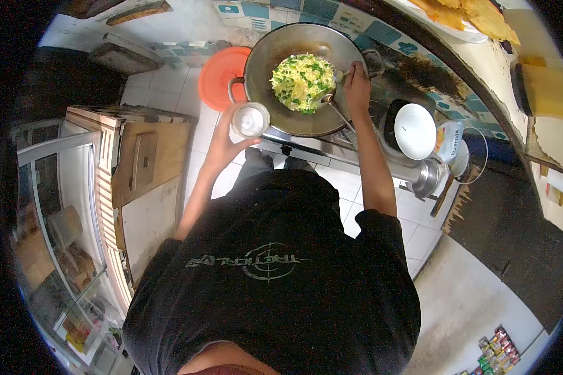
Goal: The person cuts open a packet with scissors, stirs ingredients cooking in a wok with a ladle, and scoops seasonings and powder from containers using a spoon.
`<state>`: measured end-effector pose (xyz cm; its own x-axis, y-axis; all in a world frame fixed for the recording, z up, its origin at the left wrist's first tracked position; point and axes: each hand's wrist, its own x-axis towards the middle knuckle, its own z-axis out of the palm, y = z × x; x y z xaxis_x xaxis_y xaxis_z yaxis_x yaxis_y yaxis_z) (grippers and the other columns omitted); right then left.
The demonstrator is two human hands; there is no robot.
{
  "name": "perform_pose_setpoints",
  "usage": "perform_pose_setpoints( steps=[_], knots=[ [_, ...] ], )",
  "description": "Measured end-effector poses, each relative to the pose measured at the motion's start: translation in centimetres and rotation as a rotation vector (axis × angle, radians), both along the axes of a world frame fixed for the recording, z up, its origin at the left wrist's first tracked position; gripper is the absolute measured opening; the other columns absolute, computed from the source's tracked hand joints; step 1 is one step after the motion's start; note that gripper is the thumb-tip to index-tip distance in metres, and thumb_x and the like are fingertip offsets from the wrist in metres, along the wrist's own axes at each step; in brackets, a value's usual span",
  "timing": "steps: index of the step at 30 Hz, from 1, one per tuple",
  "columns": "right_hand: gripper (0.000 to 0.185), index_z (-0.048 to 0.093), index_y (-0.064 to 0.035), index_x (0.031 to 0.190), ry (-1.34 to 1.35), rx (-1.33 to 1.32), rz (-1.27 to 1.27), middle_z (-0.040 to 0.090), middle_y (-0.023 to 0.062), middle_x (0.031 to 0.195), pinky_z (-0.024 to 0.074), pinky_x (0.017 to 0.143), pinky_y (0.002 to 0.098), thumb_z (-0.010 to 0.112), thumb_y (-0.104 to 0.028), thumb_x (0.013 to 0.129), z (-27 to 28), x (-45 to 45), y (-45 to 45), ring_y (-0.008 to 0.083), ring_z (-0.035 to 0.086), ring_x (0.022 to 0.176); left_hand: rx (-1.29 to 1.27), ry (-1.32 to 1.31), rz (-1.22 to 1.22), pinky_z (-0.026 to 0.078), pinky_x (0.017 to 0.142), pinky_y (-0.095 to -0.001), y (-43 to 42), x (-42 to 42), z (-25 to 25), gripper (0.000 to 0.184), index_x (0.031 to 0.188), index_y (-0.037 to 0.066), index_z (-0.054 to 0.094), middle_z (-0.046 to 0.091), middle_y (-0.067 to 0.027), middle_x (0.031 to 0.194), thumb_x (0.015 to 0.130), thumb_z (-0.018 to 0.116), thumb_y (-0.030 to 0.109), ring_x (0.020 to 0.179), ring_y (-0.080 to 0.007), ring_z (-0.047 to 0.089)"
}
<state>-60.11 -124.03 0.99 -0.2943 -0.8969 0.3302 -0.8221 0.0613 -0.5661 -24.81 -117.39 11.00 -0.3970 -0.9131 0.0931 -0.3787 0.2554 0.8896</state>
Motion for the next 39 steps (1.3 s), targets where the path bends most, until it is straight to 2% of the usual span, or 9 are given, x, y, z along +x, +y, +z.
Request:
perform_pose_setpoints(
  steps=[11, 17, 20, 23, 26, 29, 32, 35, 39],
  knots=[
    [0.014, 0.052, -0.0039, 0.107, -0.06, 0.138, 0.012, 0.063, 0.0232, 0.081, 0.0487, 0.064, 0.0501, 0.046, -0.013, 0.098, -2.4, -0.3, -0.9, 0.0422, 0.062, 0.075, 0.034, -0.039, 0.036, 0.035, 0.109, -0.0407, 0.6, 1.3, 0.3, 0.087, 0.137, 0.004, 0.041, 0.049, -0.0139, 0.138, 0.062, 0.086, 0.01, 0.13, -0.0275, 0.046],
    [0.016, 0.052, -0.0043, 0.109, -0.024, 0.064, 0.01, 0.063, 0.0249, 0.089, 0.0493, 0.067, 0.0507, 0.047, -0.014, 0.097, -2.5, -0.7, -0.7, 0.0434, 0.062, 0.079, 0.017, -0.035, 0.017, 0.035, 0.109, -0.0404, -0.2, 1.1, 0.6, 0.087, 0.137, 0.004, 0.042, 0.05, -0.0142, 0.138, 0.062, 0.086, 0.01, 0.129, -0.0271, 0.047],
    [0.016, 0.051, -0.0043, 0.11, -0.072, 0.185, -0.002, 0.063, 0.0252, 0.096, 0.0497, 0.071, 0.0511, 0.046, -0.013, 0.098, -1.3, -0.4, -0.4, 0.0443, 0.062, 0.084, 0.01, -0.028, 0.014, 0.035, 0.109, -0.0402, -0.3, 1.1, 0.5, 0.086, 0.137, 0.004, 0.042, 0.05, -0.0141, 0.138, 0.062, 0.086, 0.01, 0.128, -0.0271, 0.048],
    [0.017, 0.05, -0.0043, 0.112, 0.055, 0.042, 0.097, 0.062, 0.0243, 0.102, 0.0495, 0.075, 0.0515, 0.046, -0.013, 0.097, -2.2, -1.0, 0.0, 0.045, 0.061, 0.09, 0.001, -0.033, 0.012, 0.036, 0.109, -0.0401, -0.3, 1.0, 0.5, 0.086, 0.137, 0.005, 0.042, 0.05, -0.0141, 0.138, 0.062, 0.086, 0.01, 0.128, -0.0272, 0.048],
    [0.02, 0.052, -0.0024, 0.11, 0.032, -0.023, 0.134, 0.06, 0.0247, 0.102, 0.0471, 0.074, 0.0486, 0.046, -0.017, 0.099, -1.6, -0.7, 1.2, 0.0453, 0.059, 0.089, 0.011, -0.033, 0.013, 0.035, 0.109, -0.0402, -0.4, 1.1, 0.8, 0.087, 0.137, 0.005, 0.042, 0.049, -0.0141, 0.139, 0.062, 0.086, 0.011, 0.129, -0.0275, 0.047],
    [0.017, 0.048, -0.0031, 0.111, 0.074, 0.08, 0.13, 0.06, 0.0234, 0.108, 0.0498, 0.076, 0.05, 0.047, -0.012, 0.097, -1.3, -0.6, 2.0, 0.0437, 0.06, 0.094, 0.016, -0.029, 0.019, 0.035, 0.109, -0.0404, -0.5, 1.3, 0.9, 0.086, 0.136, 0.005, 0.042, 0.048, -0.0143, 0.139, 0.062, 0.086, 0.011, 0.129, -0.0277, 0.047],
    [0.014, 0.048, -0.0031, 0.109, 0.049, -0.046, 0.114, 0.061, 0.0233, 0.099, 0.0491, 0.071, 0.0494, 0.047, -0.012, 0.098, 0.5, 0.0, 2.0, 0.043, 0.061, 0.087, 0.014, -0.032, 0.021, 0.034, 0.11, -0.0406, -0.3, 1.5, 0.9, 0.086, 0.136, 0.005, 0.042, 0.048, -0.0147, 0.14, 0.062, 0.086, 0.011, 0.13, -0.0279, 0.046],
    [0.011, 0.048, -0.0031, 0.105, 0.034, -0.043, 0.051, 0.06, 0.0224, 0.089, 0.0471, 0.065, 0.0494, 0.046, -0.012, 0.098, -0.9, -0.4, 0.8, 0.0426, 0.061, 0.079, 0.005, -0.036, 0.012, 0.034, 0.11, -0.0406, -0.5, 1.5, 0.9, 0.086, 0.135, 0.005, 0.042, 0.047, -0.0148, 0.14, 0.062, 0.086, 0.01, 0.13, -0.028, 0.046],
    [0.011, 0.05, -0.0026, 0.102, -0.186, 0.087, -0.005, 0.059, 0.0213, 0.083, 0.0464, 0.063, 0.0494, 0.044, -0.011, 0.099, -2.0, -0.6, -0.2, 0.0422, 0.06, 0.075, 0.008, -0.039, 0.016, 0.034, 0.11, -0.0407, -0.5, 1.5, 0.9, 0.086, 0.135, 0.005, 0.042, 0.047, -0.0147, 0.14, 0.062, 0.087, 0.01, 0.13, -0.0281, 0.045]
  ],
)
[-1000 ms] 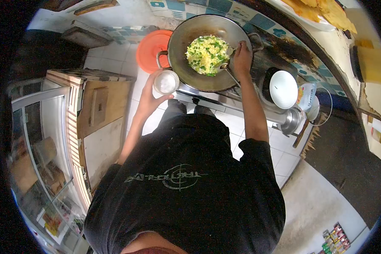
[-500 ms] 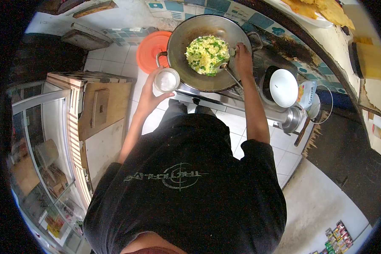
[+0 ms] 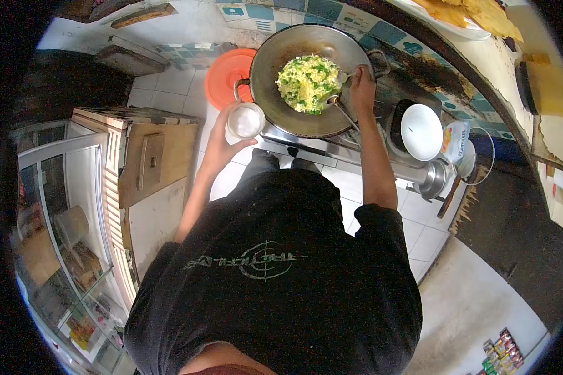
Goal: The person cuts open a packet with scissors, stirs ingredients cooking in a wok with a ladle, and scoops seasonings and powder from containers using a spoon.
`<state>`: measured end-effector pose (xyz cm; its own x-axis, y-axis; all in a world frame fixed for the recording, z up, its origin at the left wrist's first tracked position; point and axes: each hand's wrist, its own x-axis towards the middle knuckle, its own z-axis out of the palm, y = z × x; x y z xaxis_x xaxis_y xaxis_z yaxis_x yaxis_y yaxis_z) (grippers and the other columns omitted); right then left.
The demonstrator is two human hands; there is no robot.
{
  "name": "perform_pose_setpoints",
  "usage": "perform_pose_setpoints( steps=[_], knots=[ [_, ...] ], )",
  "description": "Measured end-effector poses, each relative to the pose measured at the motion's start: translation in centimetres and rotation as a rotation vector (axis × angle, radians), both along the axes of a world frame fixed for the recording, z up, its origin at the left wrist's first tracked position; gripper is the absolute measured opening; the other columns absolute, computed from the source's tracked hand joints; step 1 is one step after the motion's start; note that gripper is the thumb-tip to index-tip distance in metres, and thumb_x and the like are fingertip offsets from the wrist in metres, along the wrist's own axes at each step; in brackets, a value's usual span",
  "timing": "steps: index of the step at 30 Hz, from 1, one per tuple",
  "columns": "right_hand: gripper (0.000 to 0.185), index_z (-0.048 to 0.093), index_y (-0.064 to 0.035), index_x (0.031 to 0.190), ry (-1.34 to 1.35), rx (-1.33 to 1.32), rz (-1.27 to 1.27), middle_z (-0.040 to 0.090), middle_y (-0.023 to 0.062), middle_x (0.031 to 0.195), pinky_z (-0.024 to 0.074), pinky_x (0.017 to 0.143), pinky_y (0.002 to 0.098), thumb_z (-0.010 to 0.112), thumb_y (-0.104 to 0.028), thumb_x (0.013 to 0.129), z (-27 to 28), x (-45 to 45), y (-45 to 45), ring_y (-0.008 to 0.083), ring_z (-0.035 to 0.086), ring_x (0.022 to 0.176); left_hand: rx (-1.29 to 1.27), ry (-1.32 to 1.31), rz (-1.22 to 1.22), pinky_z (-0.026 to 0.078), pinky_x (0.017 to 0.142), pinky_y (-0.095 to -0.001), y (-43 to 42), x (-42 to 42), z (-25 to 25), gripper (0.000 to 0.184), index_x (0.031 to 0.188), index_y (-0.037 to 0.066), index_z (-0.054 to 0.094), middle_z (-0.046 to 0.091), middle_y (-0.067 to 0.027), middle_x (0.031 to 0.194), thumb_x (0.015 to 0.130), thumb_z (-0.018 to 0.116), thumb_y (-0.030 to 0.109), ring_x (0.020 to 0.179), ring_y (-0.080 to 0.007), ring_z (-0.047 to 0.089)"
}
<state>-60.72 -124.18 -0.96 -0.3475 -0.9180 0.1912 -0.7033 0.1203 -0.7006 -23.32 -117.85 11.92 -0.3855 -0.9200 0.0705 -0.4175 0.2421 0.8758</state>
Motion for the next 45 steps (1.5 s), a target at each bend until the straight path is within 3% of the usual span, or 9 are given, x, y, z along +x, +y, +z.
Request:
perform_pose_setpoints(
  steps=[2, 8, 11, 14, 17, 29, 34, 38, 45],
  knots=[
    [0.012, 0.051, -0.0024, 0.102, -0.061, 0.059, -0.043, 0.06, 0.0217, 0.087, 0.0477, 0.064, 0.0492, 0.044, -0.011, 0.099, 0.6, 0.3, 0.2, 0.0418, 0.061, 0.078, -0.001, 0.0, 0.01, 0.034, 0.11, -0.0409, 0.2, 0.1, 0.0, 0.085, 0.135, 0.006, 0.042, 0.047, -0.0146, 0.14, 0.062, 0.087, 0.01, 0.13, -0.0281, 0.045],
    [0.015, 0.052, -0.0041, 0.109, 0.285, -0.223, 0.084, 0.061, 0.0221, 0.103, 0.0509, 0.07, 0.0484, 0.048, -0.01, 0.095, 3.9, 1.2, 1.9, 0.0418, 0.061, 0.091, -0.028, 0.019, 0.036, 0.036, 0.108, -0.0416, 0.2, 0.3, 0.0, 0.085, 0.135, 0.006, 0.043, 0.049, -0.0147, 0.138, 0.062, 0.086, 0.01, 0.129, -0.03, 0.046],
    [0.017, 0.052, -0.0058, 0.11, 0.321, -0.101, 0.203, 0.06, 0.0205, 0.104, 0.0516, 0.071, 0.0477, 0.051, -0.006, 0.093, 3.2, 0.2, 2.8, 0.0428, 0.061, 0.092, -0.084, 0.017, 0.025, 0.04, 0.105, -0.0422, -0.3, -0.1, -0.4, 0.086, 0.135, 0.007, 0.043, 0.051, -0.0149, 0.134, 0.061, 0.086, 0.01, 0.126, -0.0333, 0.049],
    [0.016, 0.056, -0.0025, 0.108, 0.196, -0.121, 0.22, 0.061, 0.0214, 0.102, 0.0484, 0.076, 0.0455, 0.051, -0.005, 0.093, 3.7, 0.1, 3.9, 0.0433, 0.06, 0.091, -0.096, 0.006, 0.011, 0.04, 0.105, -0.0423, -0.1, -0.2, -0.4, 0.087, 0.135, 0.007, 0.042, 0.052, -0.0151, 0.134, 0.061, 0.086, 0.011, 0.125, -0.0334, 0.049],
    [0.021, 0.055, -0.0062, 0.107, 0.204, -0.243, 0.241, 0.059, 0.0175, 0.102, 0.0515, 0.072, 0.0495, 0.051, 0.002, 0.088, 4.0, 0.0, 4.8, 0.0429, 0.061, 0.087, -0.085, 0.014, -0.001, 0.041, 0.104, -0.0421, -0.1, -0.6, -0.5, 0.087, 0.136, 0.007, 0.042, 0.051, -0.0152, 0.134, 0.061, 0.087, 0.011, 0.125, -0.0335, 0.05],
    [0.029, 0.057, -0.0067, 0.11, 0.196, 0.047, 0.241, 0.058, 0.0169, 0.109, 0.0513, 0.077, 0.0484, 0.051, 0.005, 0.084, 3.6, -2.0, 5.6, 0.0412, 0.061, 0.093, -0.067, 0.012, -0.018, 0.039, 0.106, -0.0417, -0.3, -1.2, -0.8, 0.086, 0.136, 0.006, 0.042, 0.049, -0.0153, 0.137, 0.062, 0.087, 0.012, 0.128, -0.0312, 0.048],
    [0.032, 0.058, -0.0069, 0.111, 0.166, -0.058, 0.205, 0.059, 0.0161, 0.111, 0.0511, 0.079, 0.0473, 0.051, 0.006, 0.083, 5.4, -2.3, 7.6, 0.0399, 0.061, 0.096, -0.046, 0.013, -0.035, 0.035, 0.109, -0.0405, -0.4, -1.7, -0.3, 0.086, 0.135, 0.004, 0.043, 0.049, -0.0151, 0.138, 0.062, 0.087, 0.012, 0.13, -0.0281, 0.046],
    [0.034, 0.059, -0.0071, 0.111, 0.176, -0.139, 0.179, 0.06, 0.0157, 0.11, 0.0511, 0.079, 0.0461, 0.051, 0.007, 0.081, 8.1, -0.9, 9.4, 0.0381, 0.061, 0.097, -0.196, -0.034, -0.063, 0.035, 0.11, -0.0405, -0.7, -1.9, -0.3, 0.084, 0.135, 0.005, 0.043, 0.049, -0.014, 0.138, 0.063, 0.086, 0.009, 0.131, -0.0284, 0.045],
    [0.033, 0.061, -0.006, 0.11, 0.23, -0.073, 0.213, 0.059, 0.0153, 0.109, 0.0506, 0.078, 0.0461, 0.052, 0.007, 0.081, 4.7, -2.2, 9.8, 0.038, 0.061, 0.093, -0.24, 0.003, -0.139, 0.032, 0.112, -0.0425, -1.3, -3.0, 0.3, 0.081, 0.135, 0.006, 0.043, 0.048, -0.0128, 0.14, 0.064, 0.082, 0.002, 0.135, -0.0302, 0.04]
  ],
)
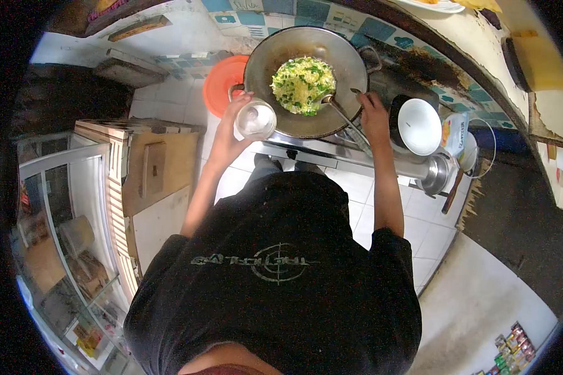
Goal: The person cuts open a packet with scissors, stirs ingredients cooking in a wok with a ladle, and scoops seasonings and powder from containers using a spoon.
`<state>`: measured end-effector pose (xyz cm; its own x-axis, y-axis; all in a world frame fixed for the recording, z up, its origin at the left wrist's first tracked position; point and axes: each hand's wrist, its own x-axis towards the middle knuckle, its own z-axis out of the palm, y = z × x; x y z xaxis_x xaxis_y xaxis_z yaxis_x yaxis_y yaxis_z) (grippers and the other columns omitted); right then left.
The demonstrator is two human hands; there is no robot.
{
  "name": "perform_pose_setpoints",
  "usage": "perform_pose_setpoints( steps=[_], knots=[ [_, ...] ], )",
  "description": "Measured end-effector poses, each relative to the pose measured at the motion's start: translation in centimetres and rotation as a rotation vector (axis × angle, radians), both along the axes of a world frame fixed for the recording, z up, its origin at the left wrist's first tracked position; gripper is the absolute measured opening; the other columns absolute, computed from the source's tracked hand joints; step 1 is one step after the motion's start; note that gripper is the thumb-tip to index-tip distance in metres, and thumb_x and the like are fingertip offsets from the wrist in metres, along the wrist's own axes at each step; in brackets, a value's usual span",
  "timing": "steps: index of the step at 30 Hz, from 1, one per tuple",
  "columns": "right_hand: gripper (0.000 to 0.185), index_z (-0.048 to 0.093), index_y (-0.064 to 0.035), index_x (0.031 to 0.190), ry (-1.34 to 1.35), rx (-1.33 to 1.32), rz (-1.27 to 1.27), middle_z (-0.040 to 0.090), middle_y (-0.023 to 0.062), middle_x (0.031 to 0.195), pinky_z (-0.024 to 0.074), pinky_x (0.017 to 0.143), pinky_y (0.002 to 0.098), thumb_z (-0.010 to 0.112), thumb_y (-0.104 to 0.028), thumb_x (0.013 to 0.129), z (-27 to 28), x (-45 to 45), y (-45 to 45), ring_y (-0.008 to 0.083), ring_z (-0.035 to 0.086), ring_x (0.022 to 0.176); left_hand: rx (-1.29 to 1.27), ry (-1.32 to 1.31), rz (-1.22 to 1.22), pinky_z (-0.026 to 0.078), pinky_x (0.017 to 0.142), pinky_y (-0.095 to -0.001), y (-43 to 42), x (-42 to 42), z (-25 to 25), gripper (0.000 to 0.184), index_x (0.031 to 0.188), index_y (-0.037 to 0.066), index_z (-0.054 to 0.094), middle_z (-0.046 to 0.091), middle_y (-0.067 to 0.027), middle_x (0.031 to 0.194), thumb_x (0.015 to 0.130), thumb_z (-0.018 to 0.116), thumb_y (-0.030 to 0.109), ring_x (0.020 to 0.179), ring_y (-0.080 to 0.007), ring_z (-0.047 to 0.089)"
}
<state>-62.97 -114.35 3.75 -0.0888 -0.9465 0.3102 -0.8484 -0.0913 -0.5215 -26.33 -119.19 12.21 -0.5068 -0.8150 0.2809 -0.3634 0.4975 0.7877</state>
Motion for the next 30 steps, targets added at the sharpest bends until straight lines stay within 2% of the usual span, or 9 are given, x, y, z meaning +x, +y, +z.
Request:
perform_pose_setpoints(
  steps=[11, 13, 17, 20, 23, 26, 28, 30],
  knots=[
    [0.027, 0.061, -0.0049, 0.106, -0.061, -0.002, -0.003, 0.059, 0.0159, 0.107, 0.0494, 0.074, 0.0476, 0.052, 0.006, 0.083, 0.7, 0.6, 0.3, 0.0393, 0.061, 0.089, 0.036, 0.018, 0.004, 0.032, 0.113, -0.0425, -0.3, -0.4, 0.2, 0.082, 0.136, 0.007, 0.043, 0.047, -0.0123, 0.141, 0.063, 0.08, -0.001, 0.136, -0.0307, 0.039],
    [0.026, 0.061, -0.0043, 0.105, -0.03, 0.002, 0.002, 0.059, 0.016, 0.107, 0.0503, 0.073, 0.045, 0.052, 0.006, 0.083, 0.4, 0.5, 0.3, 0.0375, 0.063, 0.087, 0.085, 0.063, 0.035, 0.033, 0.113, -0.0429, 0.0, -0.4, 0.1, 0.081, 0.134, 0.008, 0.044, 0.047, -0.0118, 0.14, 0.061, 0.076, -0.006, 0.135, -0.0328, 0.039],
    [0.022, 0.062, -0.0024, 0.104, -0.091, 0.003, -0.046, 0.061, 0.0167, 0.099, 0.0517, 0.071, 0.0374, 0.052, 0.005, 0.086, 0.9, 0.5, 0.1, 0.0312, 0.065, 0.081, 0.054, 0.043, 0.041, 0.036, 0.11, -0.0426, -0.4, -0.5, 0.1, 0.082, 0.134, 0.008, 0.044, 0.049, -0.0123, 0.138, 0.061, 0.078, -0.004, 0.132, -0.033, 0.043],
    [0.014, 0.058, 0.0017, 0.104, -0.219, -0.265, -0.156, 0.062, 0.0164, 0.088, 0.0511, 0.067, 0.0317, 0.05, -0.002, 0.094, 1.5, 0.3, 0.0, 0.0237, 0.065, 0.074, 0.045, 0.055, 0.065, 0.038, 0.108, -0.0421, -0.9, -0.6, -0.1, 0.083, 0.134, 0.008, 0.044, 0.049, -0.0128, 0.137, 0.061, 0.082, 0.002, 0.129, -0.0329, 0.046],
    [0.02, 0.052, 0.004, 0.105, -0.742, -0.362, -0.358, 0.061, 0.0143, 0.079, 0.0511, 0.064, 0.0312, 0.046, -0.015, 0.101, 7.5, 3.4, 0.9, 0.0208, 0.063, 0.07, 0.074, 0.047, 0.091, 0.04, 0.106, -0.0418, -0.8, -0.9, 0.3, 0.085, 0.135, 0.008, 0.043, 0.05, -0.013, 0.137, 0.061, 0.085, 0.006, 0.127, -0.0326, 0.048],
    [0.028, 0.047, -0.0001, 0.105, -0.926, -0.461, -0.254, 0.061, 0.0139, 0.084, 0.051, 0.063, 0.0308, 0.043, -0.027, 0.103, 12.5, 5.0, 2.4, 0.0209, 0.063, 0.07, 0.06, 0.04, 0.064, 0.039, 0.106, -0.0412, -1.6, -1.4, 0.8, 0.086, 0.135, 0.008, 0.043, 0.049, -0.0125, 0.138, 0.061, 0.086, 0.008, 0.127, -0.0307, 0.048],
    [0.028, 0.046, -0.0003, 0.105, -0.954, -0.489, -0.205, 0.06, 0.0137, 0.083, 0.0509, 0.063, 0.0309, 0.043, -0.028, 0.103, 15.6, 6.4, 3.0, 0.0217, 0.063, 0.07, 0.044, 0.041, 0.032, 0.038, 0.107, -0.0403, -2.1, -1.9, 1.1, 0.087, 0.137, 0.008, 0.042, 0.048, -0.0117, 0.14, 0.062, 0.087, 0.01, 0.129, -0.0267, 0.046],
    [0.028, 0.045, 0.0004, 0.105, -0.958, -0.494, -0.165, 0.058, 0.0145, 0.082, 0.0513, 0.062, 0.0316, 0.042, -0.027, 0.103, 18.3, 8.0, 3.5, 0.0232, 0.063, 0.071, 0.016, 0.037, 0.0, 0.039, 0.107, -0.0401, -2.4, -2.3, 2.1, 0.086, 0.136, 0.009, 0.042, 0.048, -0.0113, 0.14, 0.062, 0.086, 0.009, 0.129, -0.0272, 0.046]
  ],
)
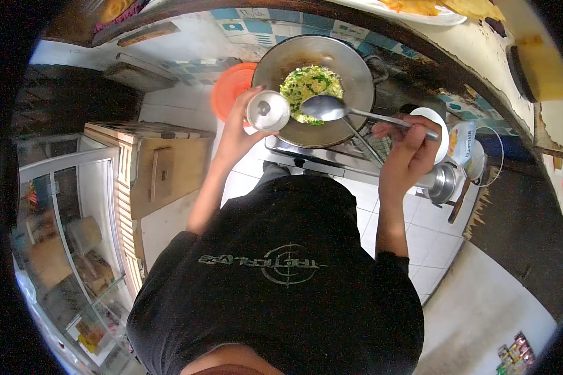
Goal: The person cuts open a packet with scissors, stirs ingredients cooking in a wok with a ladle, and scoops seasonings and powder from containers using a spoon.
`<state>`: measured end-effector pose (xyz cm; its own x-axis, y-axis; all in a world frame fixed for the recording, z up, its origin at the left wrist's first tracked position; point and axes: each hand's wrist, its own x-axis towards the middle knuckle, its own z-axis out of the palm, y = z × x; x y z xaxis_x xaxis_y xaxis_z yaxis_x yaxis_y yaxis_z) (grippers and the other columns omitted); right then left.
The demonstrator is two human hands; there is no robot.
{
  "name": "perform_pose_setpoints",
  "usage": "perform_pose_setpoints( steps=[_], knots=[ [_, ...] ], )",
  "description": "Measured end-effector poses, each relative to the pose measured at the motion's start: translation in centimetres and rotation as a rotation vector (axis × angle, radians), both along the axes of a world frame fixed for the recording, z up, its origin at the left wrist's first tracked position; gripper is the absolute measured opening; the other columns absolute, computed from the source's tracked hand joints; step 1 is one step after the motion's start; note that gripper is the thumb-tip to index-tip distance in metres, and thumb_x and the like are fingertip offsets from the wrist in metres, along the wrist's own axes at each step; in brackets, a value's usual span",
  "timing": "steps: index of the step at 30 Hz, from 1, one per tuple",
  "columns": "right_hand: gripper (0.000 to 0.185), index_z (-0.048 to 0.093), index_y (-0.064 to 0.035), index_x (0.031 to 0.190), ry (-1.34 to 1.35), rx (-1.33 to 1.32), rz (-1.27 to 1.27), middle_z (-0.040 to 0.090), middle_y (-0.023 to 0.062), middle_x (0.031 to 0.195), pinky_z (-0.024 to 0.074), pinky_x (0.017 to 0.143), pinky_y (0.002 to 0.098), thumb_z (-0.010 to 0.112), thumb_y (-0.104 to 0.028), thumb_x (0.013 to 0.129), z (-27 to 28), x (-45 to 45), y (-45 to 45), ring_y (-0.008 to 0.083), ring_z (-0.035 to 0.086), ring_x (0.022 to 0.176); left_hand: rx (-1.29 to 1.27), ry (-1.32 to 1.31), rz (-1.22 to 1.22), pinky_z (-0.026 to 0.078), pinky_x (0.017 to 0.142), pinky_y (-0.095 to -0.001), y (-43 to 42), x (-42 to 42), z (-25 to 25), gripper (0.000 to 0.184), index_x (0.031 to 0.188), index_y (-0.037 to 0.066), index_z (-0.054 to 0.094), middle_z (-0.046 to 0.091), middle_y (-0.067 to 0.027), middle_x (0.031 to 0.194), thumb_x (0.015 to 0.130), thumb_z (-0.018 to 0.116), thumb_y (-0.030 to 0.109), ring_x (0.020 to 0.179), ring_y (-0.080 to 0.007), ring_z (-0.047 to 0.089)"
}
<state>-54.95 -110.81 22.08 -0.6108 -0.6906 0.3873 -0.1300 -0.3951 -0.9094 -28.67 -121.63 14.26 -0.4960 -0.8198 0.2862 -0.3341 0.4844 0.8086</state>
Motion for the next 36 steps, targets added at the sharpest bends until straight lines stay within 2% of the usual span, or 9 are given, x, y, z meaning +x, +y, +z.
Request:
perform_pose_setpoints(
  steps=[4, 7, 9, 15, 18, 21, 24, 27, 36],
  knots=[
    [0.025, 0.049, 0.0015, 0.102, 0.454, -0.088, 0.174, 0.063, 0.021, 0.086, 0.0537, 0.069, 0.0341, 0.042, -0.022, 0.103, 2.4, 2.3, 0.6, 0.0251, 0.064, 0.075, -0.085, 0.05, -0.063, 0.039, 0.107, -0.0414, -0.1, -0.9, 2.4, 0.082, 0.135, 0.009, 0.044, 0.048, -0.0128, 0.139, 0.062, 0.081, 0.001, 0.132, -0.0315, 0.044],
    [0.012, 0.054, 0.0007, 0.101, 0.655, -0.118, 0.295, 0.065, 0.0177, 0.087, 0.0537, 0.071, 0.0349, 0.055, -0.009, 0.094, 2.0, 3.5, -0.1, 0.0277, 0.065, 0.078, -0.122, 0.096, -0.095, 0.038, 0.108, -0.0428, 0.2, -1.4, 3.4, 0.08, 0.134, 0.009, 0.045, 0.048, -0.0137, 0.138, 0.062, 0.079, -0.001, 0.132, -0.0343, 0.043],
    [0.021, 0.056, 0.0, 0.104, 0.788, -0.122, 0.368, 0.064, 0.0151, 0.09, 0.0535, 0.067, 0.0353, 0.064, -0.002, 0.085, 2.3, 4.3, -0.9, 0.0293, 0.065, 0.08, -0.165, 0.094, -0.108, 0.039, 0.107, -0.0429, 0.1, -1.4, 3.6, 0.08, 0.134, 0.009, 0.045, 0.048, -0.0136, 0.138, 0.063, 0.081, 0.001, 0.132, -0.0339, 0.043],
    [0.027, 0.056, -0.0018, 0.103, 0.808, -0.107, 0.375, 0.063, 0.0151, 0.092, 0.0544, 0.072, 0.0388, 0.069, 0.0, 0.079, 1.6, 5.3, -1.6, 0.0313, 0.065, 0.084, -0.18, 0.098, -0.099, 0.038, 0.108, -0.0443, 0.3, -1.2, 3.9, 0.079, 0.133, 0.009, 0.046, 0.049, -0.0137, 0.137, 0.062, 0.08, 0.001, 0.131, -0.0347, 0.044],
    [0.016, 0.058, -0.0001, 0.099, 0.796, -0.109, 0.379, 0.066, 0.0156, 0.087, 0.0537, 0.07, 0.0368, 0.058, 0.006, 0.085, 1.5, 5.4, -1.9, 0.0313, 0.066, 0.078, -0.189, 0.079, -0.09, 0.038, 0.108, -0.0441, 0.4, -1.0, 3.9, 0.079, 0.133, 0.008, 0.046, 0.049, -0.0138, 0.137, 0.062, 0.08, 0.001, 0.131, -0.0343, 0.044],
    [0.016, 0.057, -0.0002, 0.1, 0.813, -0.098, 0.37, 0.065, 0.0154, 0.088, 0.0535, 0.07, 0.0366, 0.059, 0.005, 0.085, 1.2, 5.6, -2.0, 0.0314, 0.066, 0.077, -0.19, 0.092, -0.097, 0.038, 0.108, -0.0439, 0.4, -1.0, 3.8, 0.078, 0.133, 0.008, 0.047, 0.049, -0.0138, 0.137, 0.063, 0.08, 0.001, 0.131, -0.0341, 0.044],
    [0.03, 0.056, -0.0029, 0.101, 0.813, -0.062, 0.416, 0.063, 0.0141, 0.092, 0.0543, 0.072, 0.0389, 0.068, 0.004, 0.074, 1.0, 5.5, -2.1, 0.0311, 0.065, 0.084, -0.189, 0.108, -0.102, 0.038, 0.108, -0.0438, 0.3, -1.0, 3.4, 0.078, 0.133, 0.008, 0.047, 0.049, -0.0138, 0.137, 0.063, 0.081, 0.002, 0.131, -0.0342, 0.044],
    [0.014, 0.056, -0.0002, 0.097, 0.793, -0.077, 0.394, 0.064, 0.0146, 0.086, 0.0531, 0.07, 0.0363, 0.058, 0.006, 0.085, 1.1, 6.1, -2.2, 0.0306, 0.065, 0.077, -0.18, 0.106, -0.1, 0.038, 0.108, -0.0438, 0.4, -0.9, 3.4, 0.078, 0.133, 0.008, 0.046, 0.049, -0.0138, 0.137, 0.063, 0.081, 0.003, 0.131, -0.0341, 0.043],
    [0.013, 0.055, -0.0003, 0.099, 0.628, 0.044, 0.415, 0.063, 0.0138, 0.088, 0.0514, 0.07, 0.0371, 0.06, -0.001, 0.087, 0.7, 6.4, -2.0, 0.0308, 0.064, 0.079, -0.182, 0.085, -0.105, 0.036, 0.11, -0.0441, 0.4, -0.5, 3.2, 0.079, 0.134, 0.008, 0.046, 0.049, -0.0131, 0.138, 0.063, 0.08, 0.002, 0.132, -0.0335, 0.043]
  ],
)
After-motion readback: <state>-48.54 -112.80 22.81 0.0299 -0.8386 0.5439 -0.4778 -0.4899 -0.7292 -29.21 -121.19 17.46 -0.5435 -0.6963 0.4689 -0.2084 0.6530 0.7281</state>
